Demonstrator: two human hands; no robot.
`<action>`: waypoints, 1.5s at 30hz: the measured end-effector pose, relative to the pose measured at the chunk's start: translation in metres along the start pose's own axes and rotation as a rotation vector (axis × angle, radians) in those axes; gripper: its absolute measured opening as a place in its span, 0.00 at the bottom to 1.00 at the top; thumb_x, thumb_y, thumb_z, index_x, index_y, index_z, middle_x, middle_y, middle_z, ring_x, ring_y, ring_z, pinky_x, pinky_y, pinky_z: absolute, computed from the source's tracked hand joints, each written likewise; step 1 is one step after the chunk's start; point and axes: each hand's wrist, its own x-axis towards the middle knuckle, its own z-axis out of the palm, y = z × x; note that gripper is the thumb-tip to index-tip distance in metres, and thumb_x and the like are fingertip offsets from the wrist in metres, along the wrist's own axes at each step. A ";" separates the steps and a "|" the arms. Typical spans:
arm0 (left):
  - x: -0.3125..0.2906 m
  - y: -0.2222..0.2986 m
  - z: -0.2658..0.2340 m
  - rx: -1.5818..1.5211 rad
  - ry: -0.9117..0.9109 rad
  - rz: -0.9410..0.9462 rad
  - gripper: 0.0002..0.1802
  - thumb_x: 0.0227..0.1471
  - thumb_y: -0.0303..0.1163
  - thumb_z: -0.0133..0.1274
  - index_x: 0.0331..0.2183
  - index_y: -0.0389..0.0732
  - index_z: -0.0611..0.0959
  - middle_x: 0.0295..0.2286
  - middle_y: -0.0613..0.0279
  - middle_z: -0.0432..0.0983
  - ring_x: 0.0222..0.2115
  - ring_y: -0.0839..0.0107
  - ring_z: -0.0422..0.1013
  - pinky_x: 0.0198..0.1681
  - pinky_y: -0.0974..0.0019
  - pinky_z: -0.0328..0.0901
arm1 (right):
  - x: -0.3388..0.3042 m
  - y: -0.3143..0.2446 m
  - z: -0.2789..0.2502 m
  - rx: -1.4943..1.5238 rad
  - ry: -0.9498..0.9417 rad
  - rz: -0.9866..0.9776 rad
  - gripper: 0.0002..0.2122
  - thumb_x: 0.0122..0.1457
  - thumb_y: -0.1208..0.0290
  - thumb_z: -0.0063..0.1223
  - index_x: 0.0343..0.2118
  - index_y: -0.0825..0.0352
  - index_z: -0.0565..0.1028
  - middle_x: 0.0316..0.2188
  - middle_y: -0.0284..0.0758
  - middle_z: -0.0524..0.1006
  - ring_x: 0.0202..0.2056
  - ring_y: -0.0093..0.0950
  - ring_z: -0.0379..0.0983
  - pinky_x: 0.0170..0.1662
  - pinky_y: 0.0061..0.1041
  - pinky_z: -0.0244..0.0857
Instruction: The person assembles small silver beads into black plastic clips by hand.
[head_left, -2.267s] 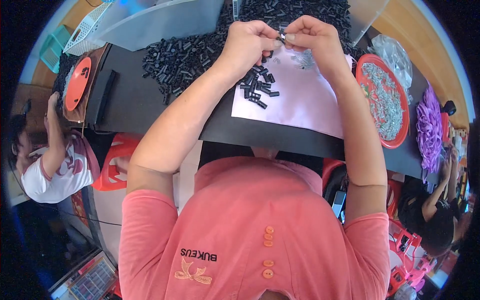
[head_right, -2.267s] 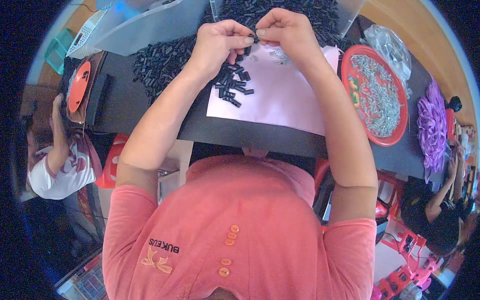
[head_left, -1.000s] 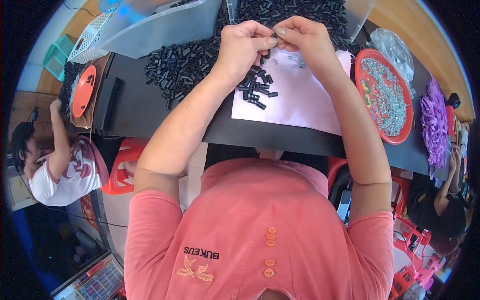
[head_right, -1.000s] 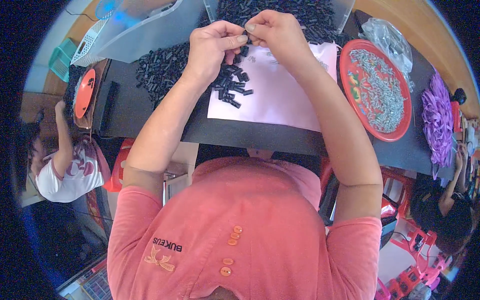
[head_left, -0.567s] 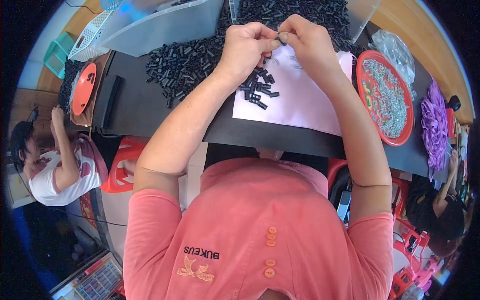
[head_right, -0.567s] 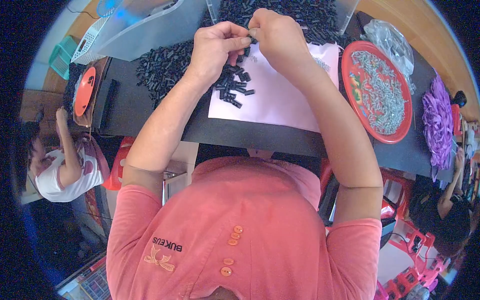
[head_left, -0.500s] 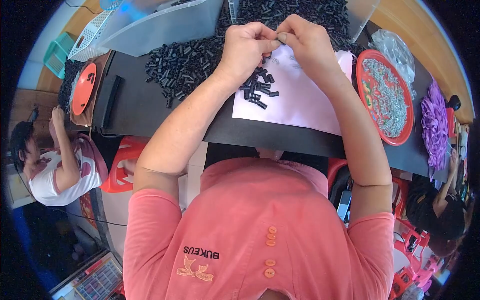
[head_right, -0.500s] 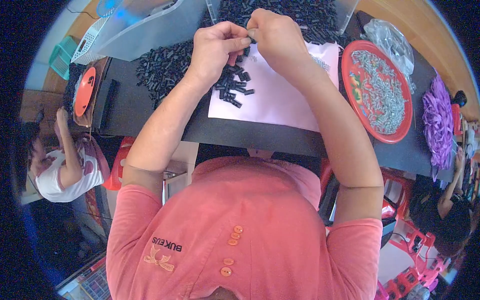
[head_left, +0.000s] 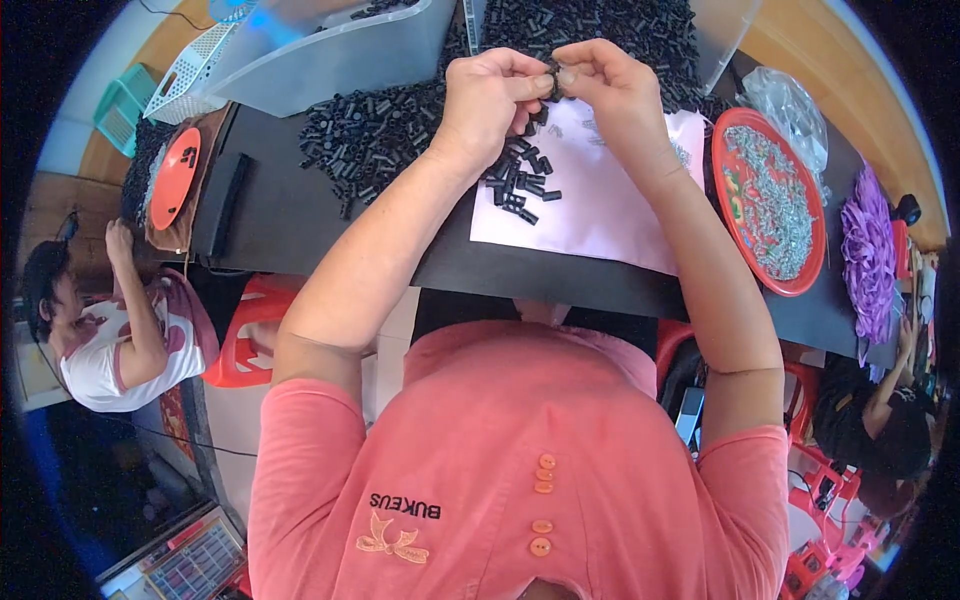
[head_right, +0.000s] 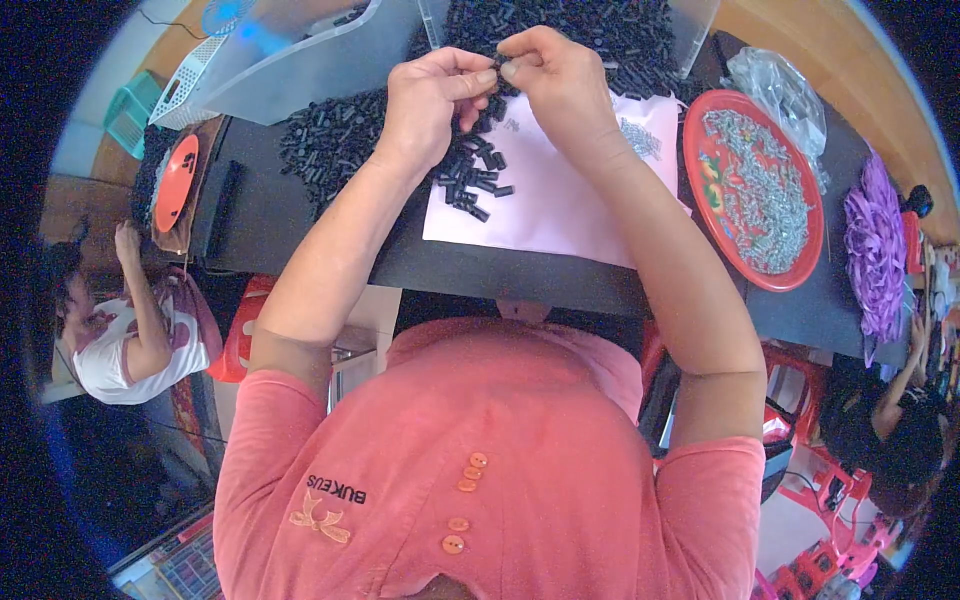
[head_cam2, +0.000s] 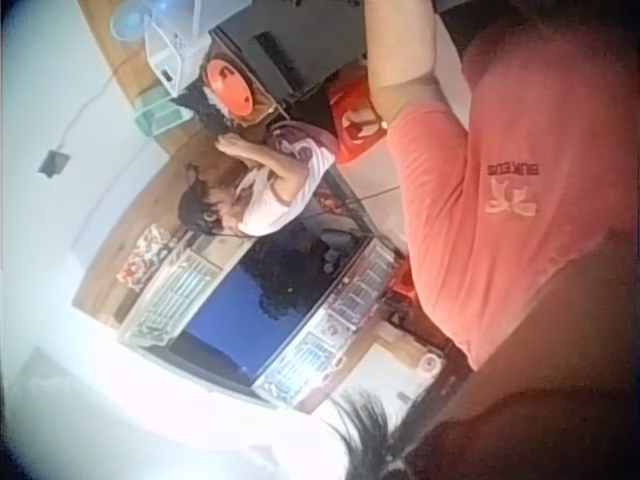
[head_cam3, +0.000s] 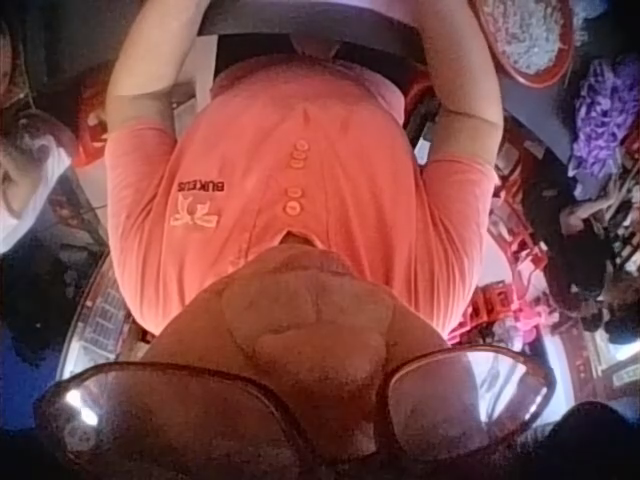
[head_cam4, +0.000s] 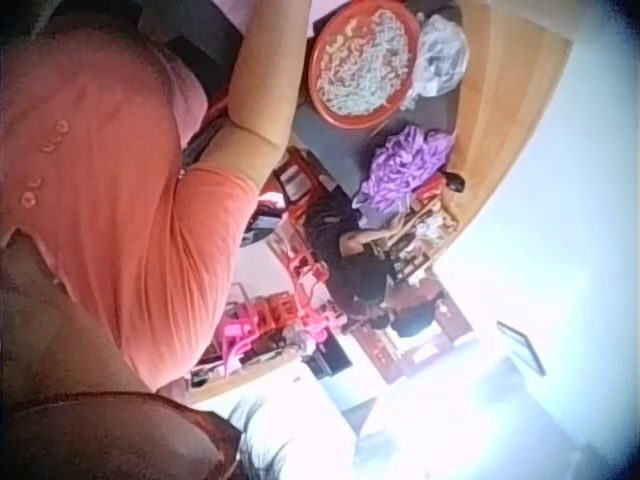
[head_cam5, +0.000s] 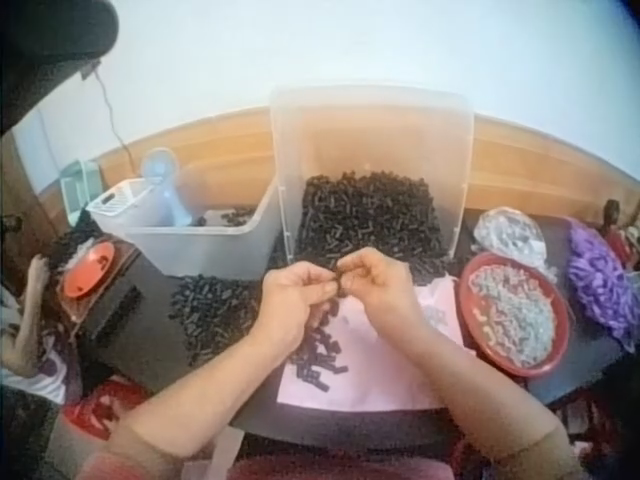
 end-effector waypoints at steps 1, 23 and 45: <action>0.000 0.000 -0.002 -0.017 -0.003 -0.012 0.04 0.47 0.22 0.57 0.28 0.32 0.80 0.21 0.61 0.75 0.17 0.77 0.67 0.18 0.76 0.59 | -0.002 -0.007 0.000 -0.063 -0.038 0.012 0.11 0.49 0.75 0.55 0.36 0.71 0.76 0.26 0.38 0.79 0.29 0.25 0.76 0.33 0.25 0.69; -0.003 0.006 0.001 -0.056 -0.149 -0.030 0.07 0.50 0.26 0.55 0.28 0.31 0.81 0.23 0.58 0.77 0.23 0.73 0.72 0.30 0.72 0.68 | -0.004 -0.008 0.002 -0.895 0.167 -0.753 0.15 0.39 0.61 0.62 0.21 0.62 0.66 0.17 0.34 0.69 0.16 0.33 0.70 0.19 0.31 0.65; 0.021 0.088 -0.056 0.159 0.429 0.541 0.07 0.43 0.30 0.53 0.23 0.35 0.79 0.20 0.60 0.76 0.18 0.73 0.69 0.21 0.71 0.64 | 0.017 -0.070 -0.039 0.013 0.093 -0.027 0.10 0.52 0.69 0.59 0.33 0.70 0.74 0.20 0.31 0.73 0.20 0.21 0.69 0.25 0.17 0.62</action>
